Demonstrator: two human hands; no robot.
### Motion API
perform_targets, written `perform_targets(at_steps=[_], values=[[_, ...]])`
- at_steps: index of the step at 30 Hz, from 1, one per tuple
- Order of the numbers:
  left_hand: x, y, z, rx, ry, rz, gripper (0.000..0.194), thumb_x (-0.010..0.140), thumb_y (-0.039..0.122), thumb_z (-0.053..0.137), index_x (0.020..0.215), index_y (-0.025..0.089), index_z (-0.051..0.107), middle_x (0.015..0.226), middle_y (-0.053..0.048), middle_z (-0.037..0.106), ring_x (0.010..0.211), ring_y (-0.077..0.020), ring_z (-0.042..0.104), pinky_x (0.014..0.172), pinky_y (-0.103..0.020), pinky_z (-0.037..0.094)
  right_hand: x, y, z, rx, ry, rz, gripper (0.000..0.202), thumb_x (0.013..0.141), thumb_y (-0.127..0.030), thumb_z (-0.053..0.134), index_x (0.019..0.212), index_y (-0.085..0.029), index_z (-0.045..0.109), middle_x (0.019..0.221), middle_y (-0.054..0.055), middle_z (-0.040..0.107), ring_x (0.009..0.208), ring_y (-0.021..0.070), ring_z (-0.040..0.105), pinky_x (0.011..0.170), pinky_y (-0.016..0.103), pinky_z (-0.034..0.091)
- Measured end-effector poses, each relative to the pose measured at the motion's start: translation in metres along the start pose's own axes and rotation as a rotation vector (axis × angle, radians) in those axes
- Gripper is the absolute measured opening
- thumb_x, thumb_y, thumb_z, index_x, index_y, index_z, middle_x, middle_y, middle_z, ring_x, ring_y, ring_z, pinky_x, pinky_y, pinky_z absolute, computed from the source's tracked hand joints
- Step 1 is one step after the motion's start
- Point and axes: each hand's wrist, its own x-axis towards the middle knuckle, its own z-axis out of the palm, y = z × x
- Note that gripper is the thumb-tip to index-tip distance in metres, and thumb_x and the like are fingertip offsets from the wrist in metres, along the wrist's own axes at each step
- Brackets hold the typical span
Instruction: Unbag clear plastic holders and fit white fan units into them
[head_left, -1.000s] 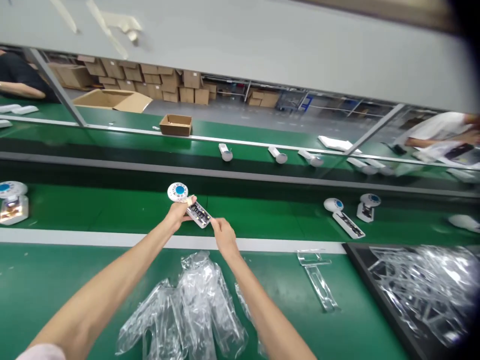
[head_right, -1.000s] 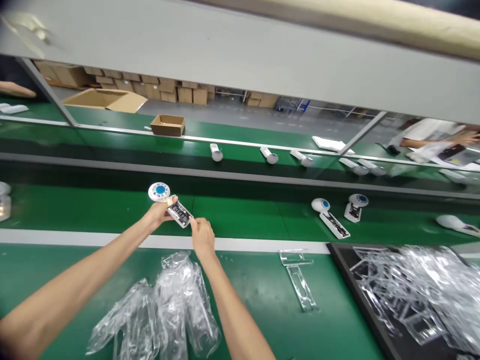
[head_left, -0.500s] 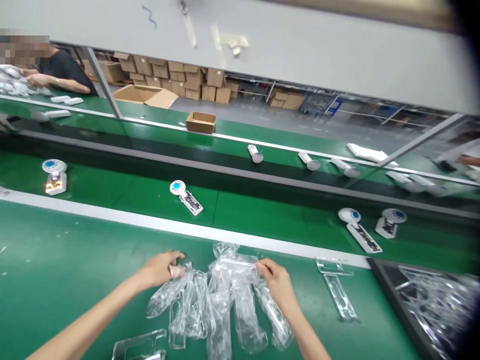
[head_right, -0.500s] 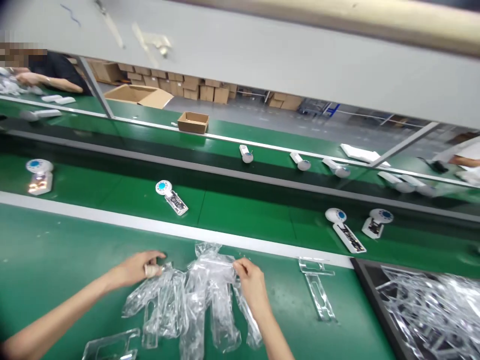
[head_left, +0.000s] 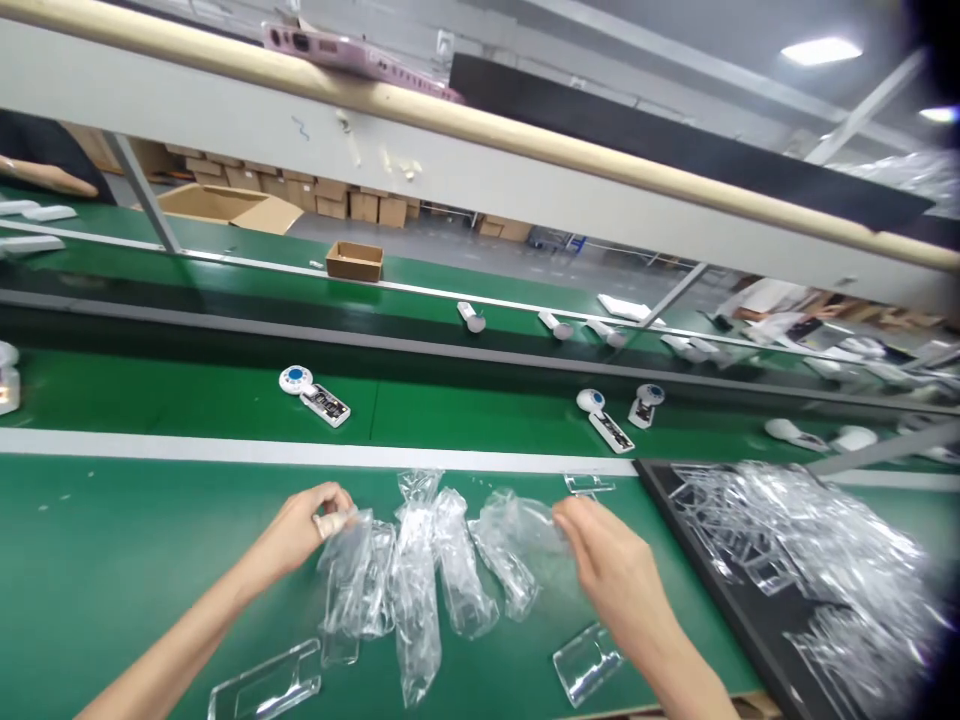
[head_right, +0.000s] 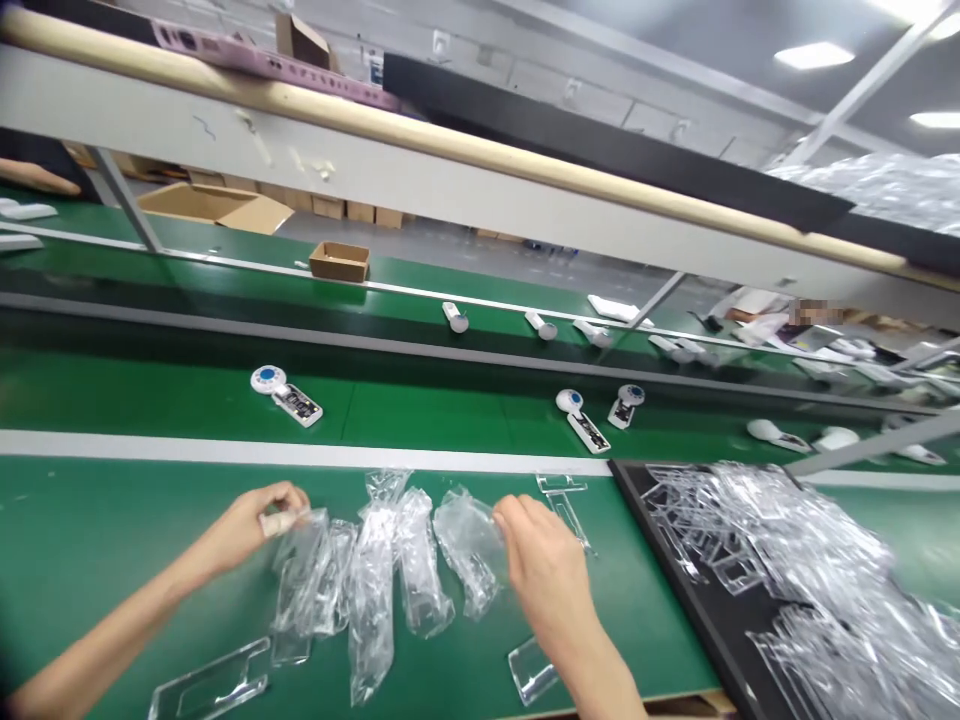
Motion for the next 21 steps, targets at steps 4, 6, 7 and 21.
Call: perform_targets(at_steps=[4,6,7,21], values=[[-0.018,0.031,-0.016,-0.224,0.136,0.007,0.027,0.071,0.046,0.062,0.066,0.020,0.055,0.077,-0.004,0.065,0.073,-0.0200,0.057,0.067,-0.028,0.042,-0.004,-0.006,0.006,0.043,-0.053,0.019,0.028,0.096,-0.030,0.029,0.076,-0.023,0.048,0.068,0.001,0.056,0.059,0.0142,0.052,0.058,0.027,0.040],[-0.025,0.041,-0.022,-0.290,0.205,-0.021,0.029,0.067,0.047,0.065,0.064,0.020,0.054,0.082,-0.006,0.066,0.069,-0.0184,0.055,0.061,-0.026,0.040,-0.002,-0.012,0.008,0.082,-0.052,0.014,0.025,0.095,-0.027,0.030,0.077,-0.023,0.046,0.070,0.001,0.057,0.061,0.0141,0.052,0.059,0.026,0.040],[-0.028,0.044,-0.024,-0.324,0.218,-0.036,0.031,0.067,0.047,0.066,0.064,0.020,0.054,0.085,-0.007,0.067,0.068,-0.0179,0.055,0.057,-0.025,0.039,0.000,-0.016,0.008,0.099,-0.064,0.003,0.025,0.095,-0.026,0.030,0.076,-0.023,0.046,0.070,0.000,0.056,0.061,0.0141,0.052,0.059,0.026,0.040],[-0.037,0.070,-0.035,-0.360,0.291,-0.120,0.041,0.055,0.060,0.070,0.064,0.020,0.069,0.092,-0.011,0.067,0.087,-0.0281,0.060,0.068,-0.030,0.047,0.048,-0.087,-0.006,0.599,-0.398,0.003,0.024,0.092,-0.019,0.037,0.080,-0.024,0.057,0.082,-0.003,0.057,0.077,0.0122,0.054,0.069,0.024,0.041]])
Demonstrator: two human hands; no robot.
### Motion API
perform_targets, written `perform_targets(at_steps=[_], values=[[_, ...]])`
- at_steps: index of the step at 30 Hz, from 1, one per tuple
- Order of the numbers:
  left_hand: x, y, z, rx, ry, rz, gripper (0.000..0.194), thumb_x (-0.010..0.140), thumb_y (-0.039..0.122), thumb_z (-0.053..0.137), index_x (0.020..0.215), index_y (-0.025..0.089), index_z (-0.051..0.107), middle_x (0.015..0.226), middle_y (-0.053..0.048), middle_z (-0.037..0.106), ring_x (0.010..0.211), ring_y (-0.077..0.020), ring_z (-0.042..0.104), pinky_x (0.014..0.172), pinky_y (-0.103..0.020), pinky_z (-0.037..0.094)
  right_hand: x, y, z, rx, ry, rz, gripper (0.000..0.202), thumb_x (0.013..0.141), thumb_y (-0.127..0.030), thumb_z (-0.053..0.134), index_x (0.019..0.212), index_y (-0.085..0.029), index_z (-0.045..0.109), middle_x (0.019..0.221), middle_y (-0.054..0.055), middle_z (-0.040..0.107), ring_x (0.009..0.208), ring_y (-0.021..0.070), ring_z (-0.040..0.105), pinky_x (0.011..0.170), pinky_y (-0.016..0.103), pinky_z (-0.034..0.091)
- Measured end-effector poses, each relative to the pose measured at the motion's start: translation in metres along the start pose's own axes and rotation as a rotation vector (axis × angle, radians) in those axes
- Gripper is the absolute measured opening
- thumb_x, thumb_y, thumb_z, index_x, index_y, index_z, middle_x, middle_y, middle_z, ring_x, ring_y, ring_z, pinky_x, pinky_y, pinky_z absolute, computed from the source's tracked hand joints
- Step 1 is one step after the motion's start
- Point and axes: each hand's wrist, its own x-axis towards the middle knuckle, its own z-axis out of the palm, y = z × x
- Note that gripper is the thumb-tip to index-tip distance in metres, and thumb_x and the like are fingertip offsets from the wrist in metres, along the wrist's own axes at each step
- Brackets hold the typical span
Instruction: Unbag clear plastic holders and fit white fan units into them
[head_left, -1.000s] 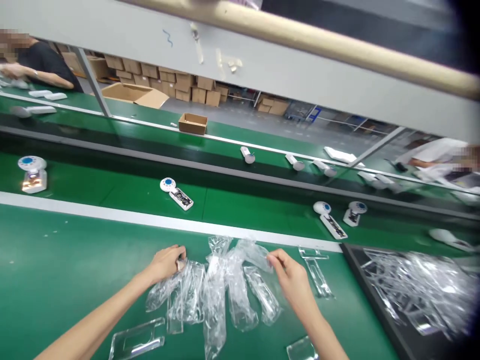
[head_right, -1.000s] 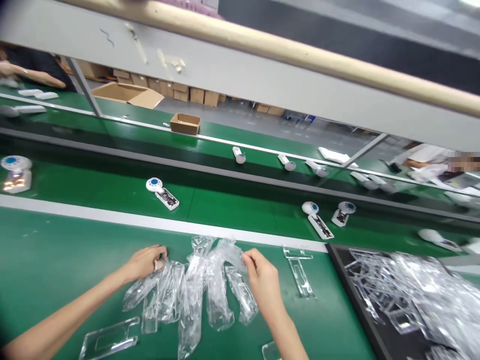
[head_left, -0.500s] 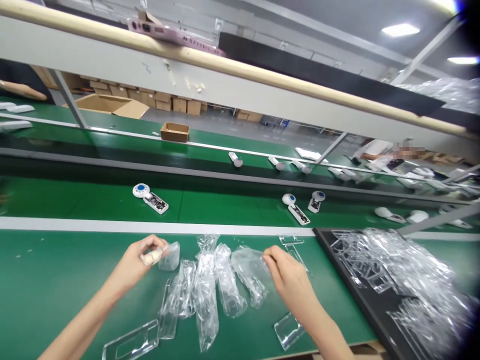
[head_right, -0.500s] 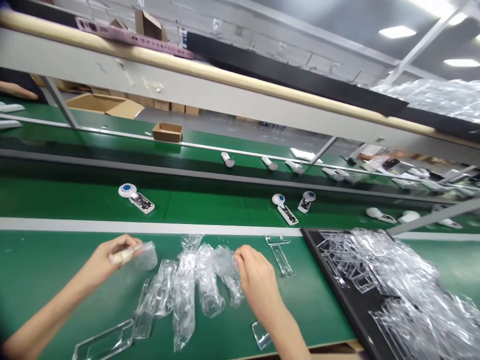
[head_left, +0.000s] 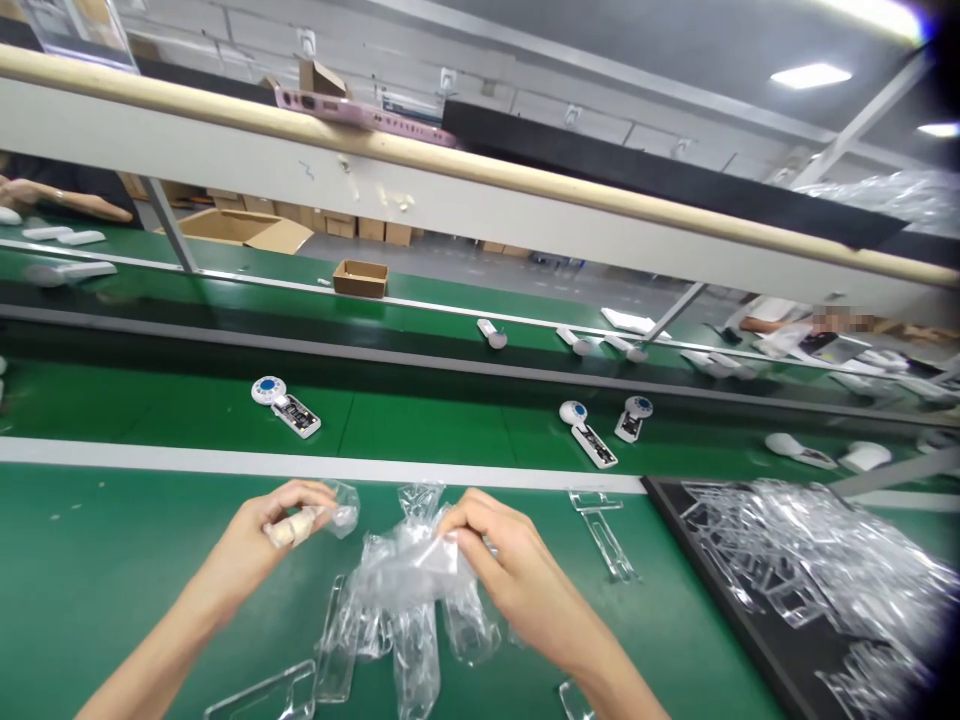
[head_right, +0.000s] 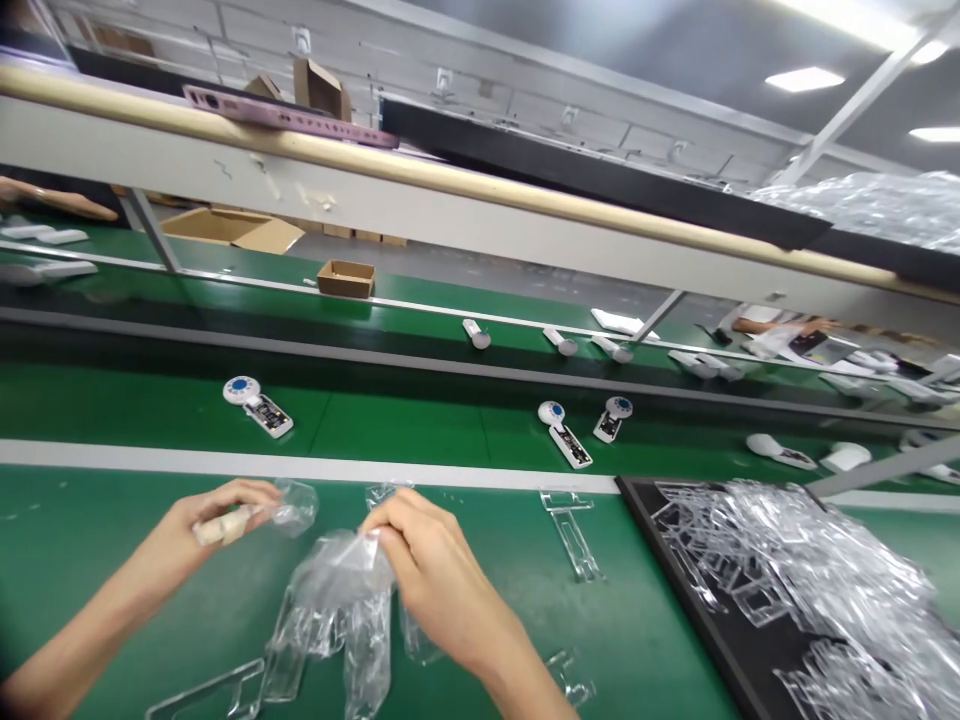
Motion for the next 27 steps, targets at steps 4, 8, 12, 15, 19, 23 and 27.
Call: perform_targets(at_steps=[4,8,12,15,19,23,27], values=[[-0.005,-0.001,-0.011,0.118,0.042,0.088,0.035,0.061,0.056,0.068,0.067,0.022,0.067,0.104,-0.009,0.064,0.097,-0.0279,0.059,0.072,-0.029,0.049,0.016,-0.008,0.019,0.050,-0.078,-0.040,0.020,0.086,-0.012,0.042,0.081,-0.023,0.058,0.081,-0.003,0.057,0.075,0.0115,0.052,0.065,0.022,0.038],[-0.001,-0.013,-0.031,0.307,0.125,0.202,0.032,0.067,0.054,0.065,0.074,0.023,0.065,0.108,-0.007,0.063,0.103,-0.0268,0.058,0.084,-0.033,0.048,0.027,0.005,0.051,0.014,-0.114,0.005,0.018,0.080,-0.008,0.046,0.077,-0.020,0.059,0.074,-0.003,0.055,0.067,0.0102,0.050,0.063,0.022,0.036],[-0.003,-0.025,-0.034,0.316,-0.007,0.251,0.023,0.075,0.046,0.061,0.079,0.024,0.060,0.131,-0.007,0.053,0.120,-0.0268,0.049,0.091,-0.033,0.045,0.031,0.024,0.088,0.185,-0.086,0.163,0.015,0.079,-0.011,0.047,0.079,-0.020,0.058,0.064,-0.005,0.052,0.056,0.0090,0.047,0.055,0.020,0.036],[-0.010,-0.035,-0.008,0.170,-0.205,0.240,0.020,0.078,0.042,0.058,0.076,0.022,0.055,0.127,-0.010,0.056,0.120,-0.0268,0.049,0.090,-0.033,0.047,0.035,0.028,0.118,0.500,-0.052,0.282,0.012,0.080,-0.014,0.045,0.080,-0.020,0.055,0.060,-0.006,0.049,0.047,0.0081,0.046,0.045,0.018,0.037],[-0.010,-0.050,0.032,-0.001,-0.350,0.155,0.021,0.082,0.040,0.053,0.092,0.022,0.050,0.094,-0.008,0.065,0.086,-0.0207,0.063,0.077,-0.031,0.051,0.048,0.035,0.134,0.529,-0.059,0.341,0.012,0.082,-0.017,0.044,0.082,-0.020,0.056,0.063,-0.006,0.054,0.051,0.0091,0.056,0.047,0.017,0.043],[0.017,-0.062,0.039,0.204,-0.169,0.069,0.033,0.079,0.040,0.051,0.107,0.023,0.052,0.096,-0.005,0.068,0.082,-0.0209,0.064,0.074,-0.030,0.049,0.056,0.078,0.100,0.210,0.036,0.535,0.020,0.089,-0.024,0.039,0.095,-0.021,0.058,0.083,0.000,0.065,0.075,0.0137,0.065,0.067,0.024,0.047],[0.063,-0.063,0.054,0.296,-0.117,0.087,0.037,0.076,0.045,0.048,0.099,0.019,0.060,0.101,-0.009,0.070,0.093,-0.0255,0.063,0.083,-0.032,0.047,0.055,0.136,0.068,-0.042,0.114,0.705,0.038,0.075,-0.027,0.062,0.111,-0.018,0.055,0.111,0.014,0.062,0.102,0.0282,0.060,0.083,0.037,0.040]])
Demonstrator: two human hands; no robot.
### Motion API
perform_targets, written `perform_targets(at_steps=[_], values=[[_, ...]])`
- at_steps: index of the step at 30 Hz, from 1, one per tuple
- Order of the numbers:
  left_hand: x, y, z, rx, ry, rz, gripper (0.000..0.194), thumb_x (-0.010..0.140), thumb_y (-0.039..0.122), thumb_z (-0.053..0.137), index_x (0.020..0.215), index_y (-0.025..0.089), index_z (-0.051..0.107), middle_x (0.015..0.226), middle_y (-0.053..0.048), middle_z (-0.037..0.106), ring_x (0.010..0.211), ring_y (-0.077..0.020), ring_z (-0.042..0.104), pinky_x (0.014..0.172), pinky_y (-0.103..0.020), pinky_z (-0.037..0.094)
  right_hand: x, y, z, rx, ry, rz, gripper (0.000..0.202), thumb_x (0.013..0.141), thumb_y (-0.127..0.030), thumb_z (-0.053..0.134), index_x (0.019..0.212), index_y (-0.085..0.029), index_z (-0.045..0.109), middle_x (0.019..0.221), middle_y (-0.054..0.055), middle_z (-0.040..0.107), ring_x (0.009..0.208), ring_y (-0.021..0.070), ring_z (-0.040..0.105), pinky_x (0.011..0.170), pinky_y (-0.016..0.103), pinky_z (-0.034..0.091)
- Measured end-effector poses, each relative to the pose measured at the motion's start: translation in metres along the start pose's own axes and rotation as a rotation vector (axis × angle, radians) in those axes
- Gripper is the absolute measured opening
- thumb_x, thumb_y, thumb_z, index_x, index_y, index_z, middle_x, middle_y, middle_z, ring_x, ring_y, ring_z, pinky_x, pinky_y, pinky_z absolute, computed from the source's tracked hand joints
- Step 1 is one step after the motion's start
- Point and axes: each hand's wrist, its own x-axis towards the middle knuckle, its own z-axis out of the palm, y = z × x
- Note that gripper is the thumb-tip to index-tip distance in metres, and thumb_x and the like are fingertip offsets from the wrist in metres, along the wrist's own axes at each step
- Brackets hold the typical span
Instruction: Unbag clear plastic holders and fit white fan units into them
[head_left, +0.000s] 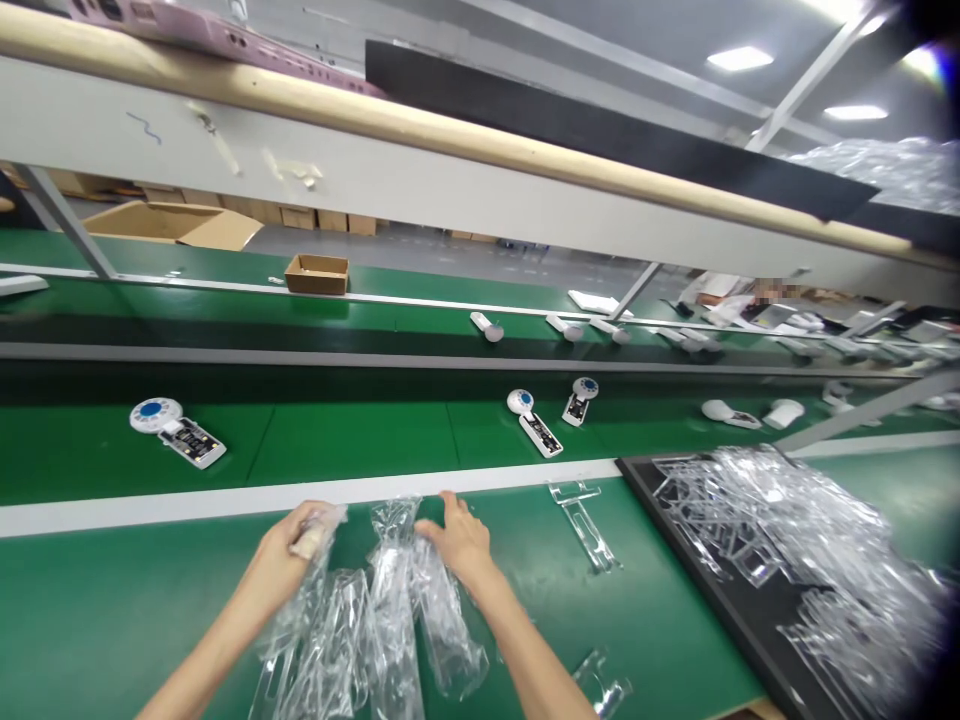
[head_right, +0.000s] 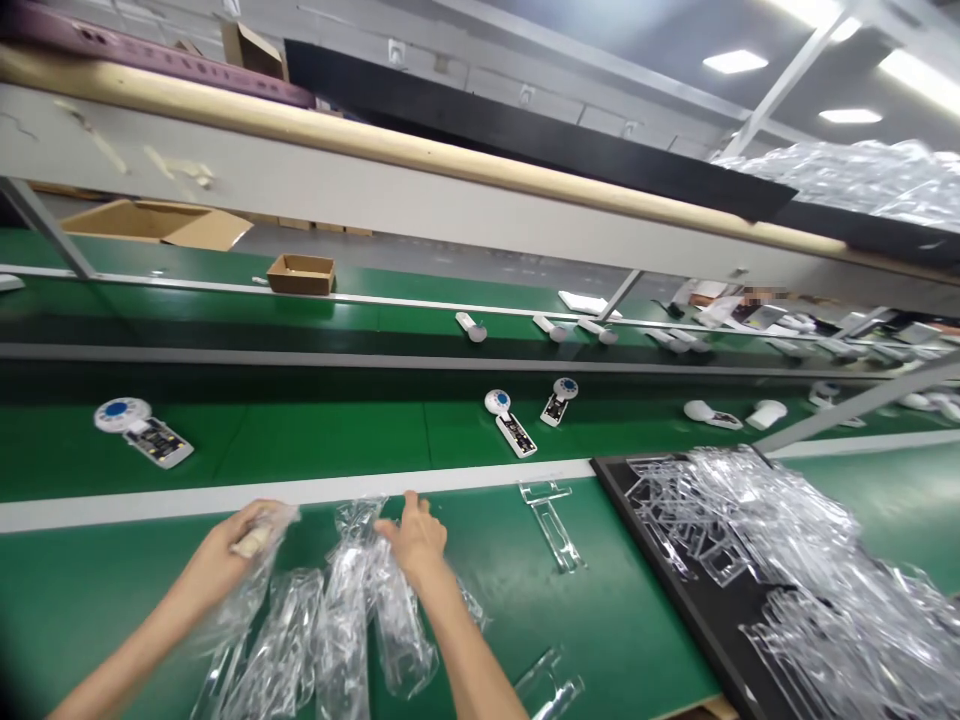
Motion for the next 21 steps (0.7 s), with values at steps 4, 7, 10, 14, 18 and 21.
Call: perform_targets(at_steps=[4,7,10,14,18,21], values=[[0.054,0.010,0.043,0.224,-0.230,0.020,0.059,0.077,0.051,0.050,0.126,0.017,0.051,0.114,-0.011,0.066,0.103,-0.0251,0.061,0.085,-0.031,0.045,0.015,0.026,0.007,-0.045,-0.069,0.010,0.026,0.066,-0.020,0.068,0.091,-0.019,0.064,0.090,0.009,0.068,0.091,0.0266,0.063,0.076,0.033,0.040],[0.084,0.014,0.077,0.367,-0.328,0.038,0.038,0.068,0.037,0.063,0.103,0.023,0.066,0.102,-0.008,0.070,0.098,-0.0275,0.063,0.080,-0.031,0.045,0.018,0.036,0.010,0.037,-0.093,-0.040,0.013,0.071,-0.020,0.061,0.083,-0.019,0.067,0.075,0.002,0.067,0.077,0.0181,0.062,0.067,0.025,0.040],[0.096,0.012,0.097,0.417,-0.336,0.051,0.010,0.067,0.021,0.058,0.073,0.022,0.065,0.078,-0.005,0.070,0.083,-0.0267,0.065,0.072,-0.031,0.043,0.018,0.044,0.000,0.146,-0.108,-0.091,0.017,0.074,-0.018,0.054,0.082,-0.017,0.069,0.069,0.000,0.066,0.063,0.0129,0.057,0.058,0.021,0.039],[0.091,0.010,0.096,0.387,-0.284,0.067,0.009,0.073,0.020,0.050,0.067,0.019,0.057,0.071,-0.006,0.065,0.078,-0.0241,0.062,0.068,-0.029,0.041,-0.003,0.045,-0.031,0.250,-0.108,-0.135,0.023,0.077,-0.015,0.046,0.077,-0.015,0.069,0.066,0.000,0.063,0.051,0.0103,0.050,0.054,0.022,0.039],[0.064,0.028,0.061,0.221,-0.258,0.120,0.023,0.083,0.037,0.043,0.076,0.018,0.054,0.082,-0.006,0.064,0.080,-0.0196,0.060,0.069,-0.025,0.043,-0.051,0.021,-0.067,0.248,-0.062,-0.281,0.017,0.080,-0.017,0.049,0.069,-0.019,0.062,0.071,-0.002,0.060,0.065,0.0112,0.051,0.061,0.021,0.037],[0.032,0.051,0.021,-0.048,-0.234,0.136,0.027,0.080,0.044,0.050,0.078,0.018,0.055,0.080,-0.004,0.063,0.076,-0.0174,0.058,0.068,-0.024,0.044,-0.082,-0.004,-0.084,0.125,-0.081,-0.400,0.018,0.082,-0.014,0.047,0.068,-0.020,0.056,0.072,-0.003,0.056,0.065,0.0103,0.048,0.060,0.021,0.034]])
